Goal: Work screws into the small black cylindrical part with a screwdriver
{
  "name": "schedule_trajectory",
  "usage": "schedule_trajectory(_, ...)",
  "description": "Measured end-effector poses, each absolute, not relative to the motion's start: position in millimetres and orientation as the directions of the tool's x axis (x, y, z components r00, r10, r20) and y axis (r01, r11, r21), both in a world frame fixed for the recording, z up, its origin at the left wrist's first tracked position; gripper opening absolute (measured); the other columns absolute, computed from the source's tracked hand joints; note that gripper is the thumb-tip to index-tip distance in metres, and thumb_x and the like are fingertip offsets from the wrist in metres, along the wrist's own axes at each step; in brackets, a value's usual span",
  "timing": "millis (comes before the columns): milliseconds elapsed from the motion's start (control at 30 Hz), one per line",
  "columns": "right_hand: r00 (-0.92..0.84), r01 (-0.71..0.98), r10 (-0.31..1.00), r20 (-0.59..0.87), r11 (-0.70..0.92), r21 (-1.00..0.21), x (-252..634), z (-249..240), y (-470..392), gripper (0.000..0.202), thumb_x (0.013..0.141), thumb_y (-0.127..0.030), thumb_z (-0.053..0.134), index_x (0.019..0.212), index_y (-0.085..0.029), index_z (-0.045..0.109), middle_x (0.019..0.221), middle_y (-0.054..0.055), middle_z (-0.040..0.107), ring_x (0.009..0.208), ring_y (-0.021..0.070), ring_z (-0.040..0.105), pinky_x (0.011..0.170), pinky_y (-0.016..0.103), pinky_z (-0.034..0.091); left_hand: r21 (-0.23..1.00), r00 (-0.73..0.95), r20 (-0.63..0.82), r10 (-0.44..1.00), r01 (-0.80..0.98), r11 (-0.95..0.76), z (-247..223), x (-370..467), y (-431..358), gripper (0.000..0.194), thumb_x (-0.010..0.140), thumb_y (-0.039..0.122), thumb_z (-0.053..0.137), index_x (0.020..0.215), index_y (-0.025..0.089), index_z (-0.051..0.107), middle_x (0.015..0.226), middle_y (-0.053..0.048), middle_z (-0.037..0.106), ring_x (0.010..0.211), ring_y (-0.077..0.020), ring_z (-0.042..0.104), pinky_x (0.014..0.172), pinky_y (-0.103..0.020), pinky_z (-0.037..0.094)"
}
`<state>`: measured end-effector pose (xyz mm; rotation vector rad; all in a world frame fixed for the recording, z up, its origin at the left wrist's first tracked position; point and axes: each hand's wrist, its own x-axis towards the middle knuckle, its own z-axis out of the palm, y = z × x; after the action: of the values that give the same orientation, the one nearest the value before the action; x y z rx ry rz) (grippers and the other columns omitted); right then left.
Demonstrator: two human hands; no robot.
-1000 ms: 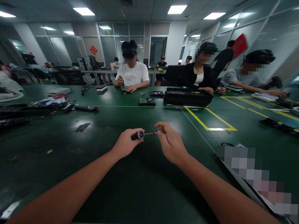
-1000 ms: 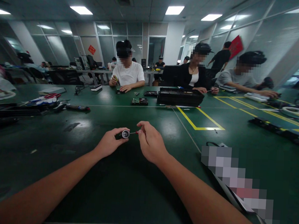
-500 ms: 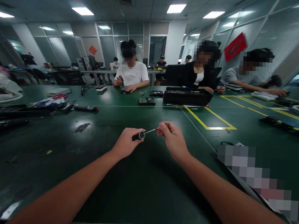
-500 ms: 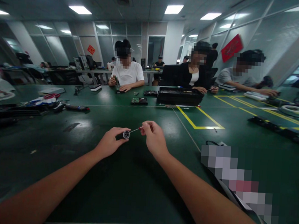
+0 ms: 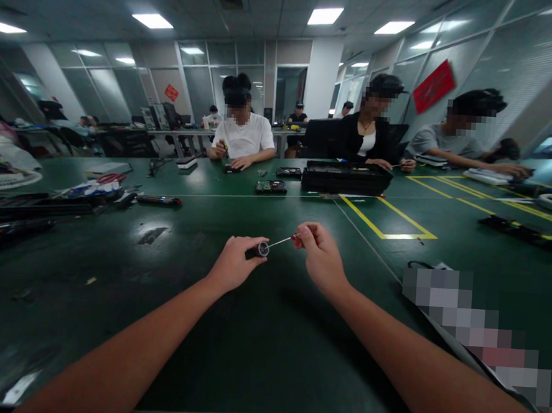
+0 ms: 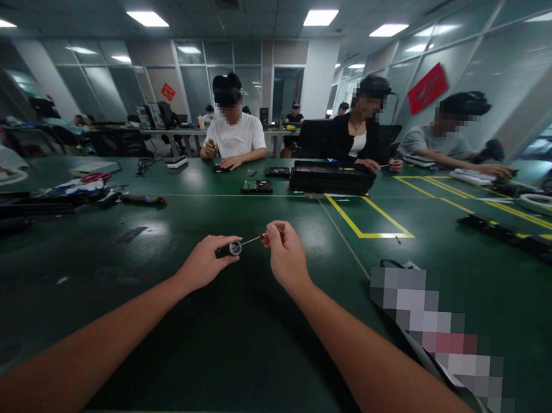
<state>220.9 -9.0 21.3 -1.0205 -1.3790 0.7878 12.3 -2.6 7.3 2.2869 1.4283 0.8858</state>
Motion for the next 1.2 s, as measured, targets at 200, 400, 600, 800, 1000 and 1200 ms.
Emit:
schedule_trajectory(200, 0.027, 0.219, 0.898, 0.439, 0.423, -0.879, 221, 26, -15, 0.025, 0.095, -0.042, 0.048, 0.097, -0.019, 0.059, 0.085, 0.005, 0.068, 0.077, 0.0185, 0.064, 0.073, 0.033, 0.049, 0.557, 0.316, 0.329, 0.89, 0.696, -0.453, 9, 13, -5, 0.041, 0.085, 0.029, 0.069, 0.125, 0.032, 0.065, 0.109, -0.003, 0.07, 0.098, -0.0259, 0.058, 0.09, -0.042, 0.043)
schedule_trajectory(400, 0.016, 0.576, 0.859, 0.511, 0.41, -0.707, 225, 37, -22, 0.037, 0.088, -0.052, 0.059, 0.069, -0.02, 0.062, 0.057, -0.001, 0.059, 0.052, 0.0135, 0.053, 0.053, 0.027, 0.037, 0.552, 0.314, 0.34, 0.886, 0.697, -0.458, 8, 15, -5, 0.04, 0.084, 0.025, 0.072, 0.123, 0.031, 0.065, 0.114, -0.001, 0.07, 0.103, -0.0248, 0.059, 0.096, -0.044, 0.039)
schedule_trajectory(600, -0.104, 0.626, 0.832, 0.545, 0.48, -0.614, 227, 39, -24, 0.024, 0.09, -0.042, 0.061, 0.081, -0.02, 0.065, 0.066, 0.0, 0.067, 0.058, 0.0152, 0.059, 0.055, 0.027, 0.04, 0.553, 0.327, 0.345, 0.88, 0.687, -0.472, 5, 13, -3, 0.04, 0.083, 0.023, 0.072, 0.122, 0.032, 0.066, 0.112, -0.001, 0.07, 0.104, -0.0236, 0.059, 0.099, -0.044, 0.039)
schedule_trajectory(800, -0.299, 0.607, 0.77, 0.563, 0.609, -0.51, 227, 42, -27, 0.017, 0.094, -0.03, 0.052, 0.1, -0.02, 0.065, 0.086, 0.004, 0.071, 0.079, 0.0186, 0.066, 0.071, 0.031, 0.046, 0.576, 0.3, 0.334, 0.893, 0.686, -0.446, 8, 10, -2, 0.041, 0.083, 0.022, 0.073, 0.123, 0.031, 0.067, 0.11, -0.002, 0.07, 0.102, -0.0235, 0.06, 0.093, -0.04, 0.043)
schedule_trajectory(1000, -0.181, 0.693, 0.855, 0.485, 0.461, -0.554, 226, 42, -25, 0.035, 0.1, -0.041, 0.041, 0.096, -0.021, 0.069, 0.071, 0.003, 0.068, 0.061, 0.0177, 0.062, 0.057, 0.03, 0.038, 0.566, 0.312, 0.342, 0.886, 0.685, -0.46, 8, 12, -4, 0.042, 0.082, 0.022, 0.074, 0.123, 0.032, 0.066, 0.112, -0.001, 0.071, 0.104, -0.0234, 0.06, 0.098, -0.044, 0.041)
schedule_trajectory(1200, -0.281, 0.669, 0.812, 0.511, 0.548, -0.503, 225, 41, -29, 0.032, 0.097, -0.025, 0.043, 0.125, -0.017, 0.057, 0.088, 0.006, 0.071, 0.075, 0.0196, 0.064, 0.068, 0.031, 0.042, 0.559, 0.311, 0.34, 0.887, 0.692, -0.457, 8, 10, -5, 0.041, 0.082, 0.022, 0.073, 0.122, 0.031, 0.066, 0.115, -0.001, 0.07, 0.107, -0.0239, 0.059, 0.101, -0.046, 0.04)
